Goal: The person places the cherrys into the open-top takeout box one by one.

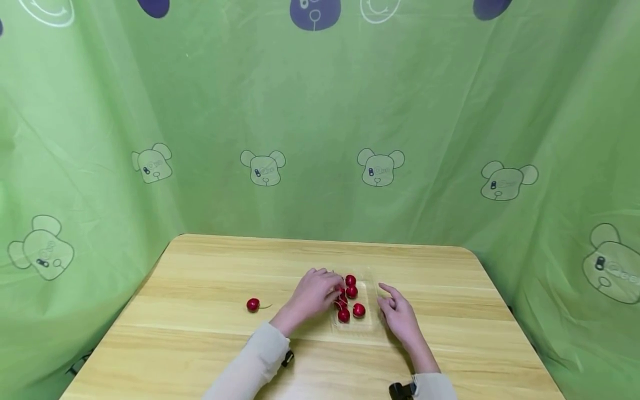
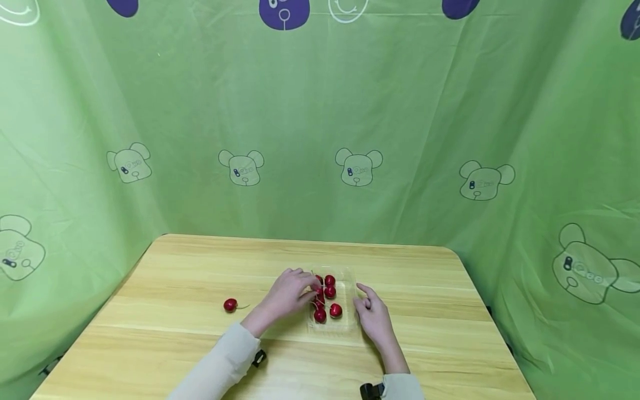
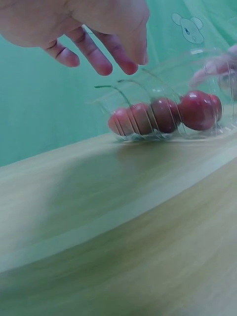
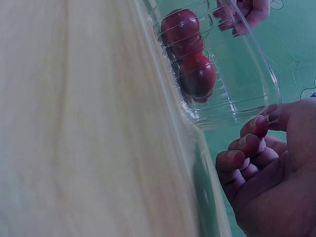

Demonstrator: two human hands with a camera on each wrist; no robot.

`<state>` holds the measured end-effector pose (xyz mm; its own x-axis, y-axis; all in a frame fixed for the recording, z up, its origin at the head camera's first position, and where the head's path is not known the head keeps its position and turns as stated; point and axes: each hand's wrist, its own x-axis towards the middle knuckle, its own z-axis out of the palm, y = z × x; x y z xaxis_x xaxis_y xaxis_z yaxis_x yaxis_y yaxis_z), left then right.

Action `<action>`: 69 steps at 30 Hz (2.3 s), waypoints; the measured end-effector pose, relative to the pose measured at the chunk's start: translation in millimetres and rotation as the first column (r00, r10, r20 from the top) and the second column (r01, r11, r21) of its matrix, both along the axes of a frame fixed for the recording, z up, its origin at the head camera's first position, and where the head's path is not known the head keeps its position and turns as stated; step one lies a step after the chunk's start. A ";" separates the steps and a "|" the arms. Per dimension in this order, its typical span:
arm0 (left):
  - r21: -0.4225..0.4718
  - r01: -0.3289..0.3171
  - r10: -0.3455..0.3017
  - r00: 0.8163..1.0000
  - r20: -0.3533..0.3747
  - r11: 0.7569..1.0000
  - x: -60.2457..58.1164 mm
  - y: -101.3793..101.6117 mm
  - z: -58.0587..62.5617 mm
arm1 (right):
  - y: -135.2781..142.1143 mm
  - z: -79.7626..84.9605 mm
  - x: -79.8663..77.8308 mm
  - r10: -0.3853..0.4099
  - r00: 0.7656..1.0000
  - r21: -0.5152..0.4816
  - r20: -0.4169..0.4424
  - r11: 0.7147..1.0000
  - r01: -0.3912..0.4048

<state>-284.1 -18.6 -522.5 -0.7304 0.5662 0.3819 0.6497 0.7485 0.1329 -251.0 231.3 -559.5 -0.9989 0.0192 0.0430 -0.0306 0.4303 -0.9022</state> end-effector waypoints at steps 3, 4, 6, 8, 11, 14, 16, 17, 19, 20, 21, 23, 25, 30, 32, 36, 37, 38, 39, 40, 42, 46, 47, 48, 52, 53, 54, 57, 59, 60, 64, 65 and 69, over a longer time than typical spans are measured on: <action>0.029 -0.018 0.017 0.999 0.030 0.999 5.1 -8.3 4.2 | 0.1 0.5 0.1 -0.001 1.000 -0.006 0.000 1.000 0.001; 0.037 -0.025 0.024 0.999 0.044 0.999 7.3 -11.9 5.7 | -0.2 0.3 0.4 0.000 1.000 -0.008 0.001 1.000 0.000; 0.048 -0.038 0.035 0.997 0.063 0.998 11.4 -19.9 8.5 | -0.7 0.1 0.7 0.000 1.000 -0.010 0.002 1.000 0.000; 0.055 -0.049 0.045 0.996 0.074 0.997 14.1 -29.0 9.3 | -1.0 0.2 1.4 -0.002 1.000 -0.010 0.004 1.000 0.002; 0.058 -0.063 0.059 0.996 0.069 0.996 15.9 -43.8 8.3 | -0.4 0.2 2.0 -0.006 1.000 -0.003 0.006 1.000 0.006; 0.057 -0.075 0.072 0.996 0.049 0.996 15.5 -59.5 5.5 | 0.2 -0.3 1.6 -0.013 1.000 0.001 0.004 1.000 0.013; 0.058 -0.084 0.082 0.996 0.031 0.995 15.2 -70.5 3.4 | 0.1 -0.1 1.1 -0.011 1.000 0.002 0.000 1.000 0.011; 0.061 -0.090 0.088 0.996 0.026 0.994 15.5 -76.1 2.7 | 0.0 0.3 0.9 -0.007 1.000 0.003 -0.004 1.000 0.007; 0.068 -0.104 0.102 0.994 0.024 0.992 16.3 -87.4 1.3 | -0.4 1.4 0.5 0.000 1.000 0.002 -0.008 1.000 0.000; 0.070 -0.112 0.110 0.994 0.027 0.991 17.1 -92.7 1.2 | -0.6 1.9 0.2 0.002 1.000 0.001 -0.010 1.000 -0.002; 0.071 -0.120 0.119 0.993 0.028 0.990 18.0 -98.0 0.8 | -0.8 2.3 0.0 0.005 1.000 0.002 -0.010 1.000 -0.005; 0.068 -0.137 0.134 0.990 0.038 0.988 20.1 -107.9 0.2 | -1.1 2.4 -0.2 0.003 1.000 -0.001 -0.007 1.000 -0.003; 0.058 -0.152 0.149 0.988 0.052 0.987 21.8 -116.7 -0.4 | -1.2 1.5 -0.5 -0.002 1.000 -0.002 -0.004 1.000 0.002; 0.026 -0.184 0.179 0.977 0.118 0.983 25.0 -134.0 -2.2 | -0.5 -0.5 -1.1 0.001 1.000 -0.002 -0.007 1.000 -0.002; 0.005 -0.196 0.193 0.970 0.151 0.981 25.9 -139.0 -3.7 | -0.2 -1.2 -1.1 0.003 1.000 -0.004 -0.008 1.000 -0.003; -0.033 -0.207 0.210 0.957 0.199 0.978 27.6 -146.4 -7.0 | -0.2 -2.0 -1.5 -0.003 1.000 -0.008 -0.004 1.000 0.003; -0.042 -0.207 0.211 0.956 0.204 0.977 28.2 -147.6 -7.7 | -0.4 -1.9 -1.4 -0.005 1.000 -0.008 -0.004 1.000 0.005; -0.049 -0.205 0.211 0.955 0.208 0.978 28.6 -148.6 -8.6 | -0.5 -1.9 -1.4 -0.006 1.000 -0.007 -0.003 1.000 0.006; -0.056 -0.202 0.209 0.956 0.204 0.978 29.0 -149.3 -9.5 | -0.4 -1.7 -1.4 -0.007 1.000 -0.008 -0.002 1.000 0.007; -0.067 -0.200 0.210 0.957 0.202 0.977 29.2 -150.0 -10.7 | -0.4 -1.9 -1.6 -0.010 1.000 -0.008 -0.001 1.000 0.010; -0.075 -0.196 0.207 0.958 0.197 0.978 29.1 -150.8 -12.9 | -0.6 -1.7 -1.5 -0.012 1.000 -0.008 0.002 1.000 0.012; -0.068 -0.190 0.200 0.960 0.196 0.979 27.7 -152.3 -17.0 | -0.5 -1.6 -1.6 -0.013 1.000 -0.010 0.009 1.000 0.013; -0.064 -0.187 0.196 0.961 0.196 0.980 27.3 -152.6 -17.6 | -0.5 -1.3 -1.4 -0.012 1.000 -0.012 0.010 1.000 0.012; -0.062 -0.184 0.193 0.962 0.195 0.981 26.8 -152.9 -18.3 | -0.4 -1.1 -1.4 -0.011 1.000 -0.014 0.011 1.000 0.012; -0.057 -0.168 0.176 0.968 0.177 0.984 25.1 -153.9 -20.6 | 0.0 -1.3 -1.2 -0.012 1.000 -0.019 0.011 1.000 0.013; -0.055 -0.164 0.171 0.970 0.171 0.985 24.9 -153.9 -21.1 | 0.2 -1.6 -1.4 -0.011 1.000 -0.019 0.011 1.000 0.012; -0.053 -0.157 0.164 0.973 0.163 0.986 24.5 -153.9 -21.8 | 0.4 -2.0 -1.7 -0.012 1.000 -0.016 0.008 1.000 0.012; -0.037 -0.144 0.148 0.978 0.149 0.989 23.8 -153.1 -24.1 | 0.8 -2.6 -2.1 -0.011 1.000 -0.013 0.006 1.000 0.011; -0.027 -0.143 0.146 0.978 0.149 0.989 23.3 -152.0 -25.2 | 1.0 -2.8 -2.3 -0.010 1.000 -0.012 0.005 1.000 0.010; -0.023 -0.146 0.148 0.977 0.152 0.989 23.2 -151.4 -25.4 | 1.1 -2.8 -2.3 -0.010 1.000 -0.012 0.006 1.000 0.010; 0.007 -0.163 0.160 0.974 0.161 0.987 22.3 -148.4 -24.4 | 0.9 -2.1 -2.1 -0.008 1.000 -0.012 0.007 1.000 0.008; 0.016 -0.167 0.162 0.973 0.162 0.986 22.4 -147.7 -23.5 | 0.9 -2.0 -2.0 -0.008 1.000 -0.012 0.007 1.000 0.008; 0.050 -0.165 0.155 0.976 0.155 0.985 21.9 -145.6 -18.9 | 0.7 -1.7 -1.9 -0.009 1.000 -0.011 0.006 1.000 0.010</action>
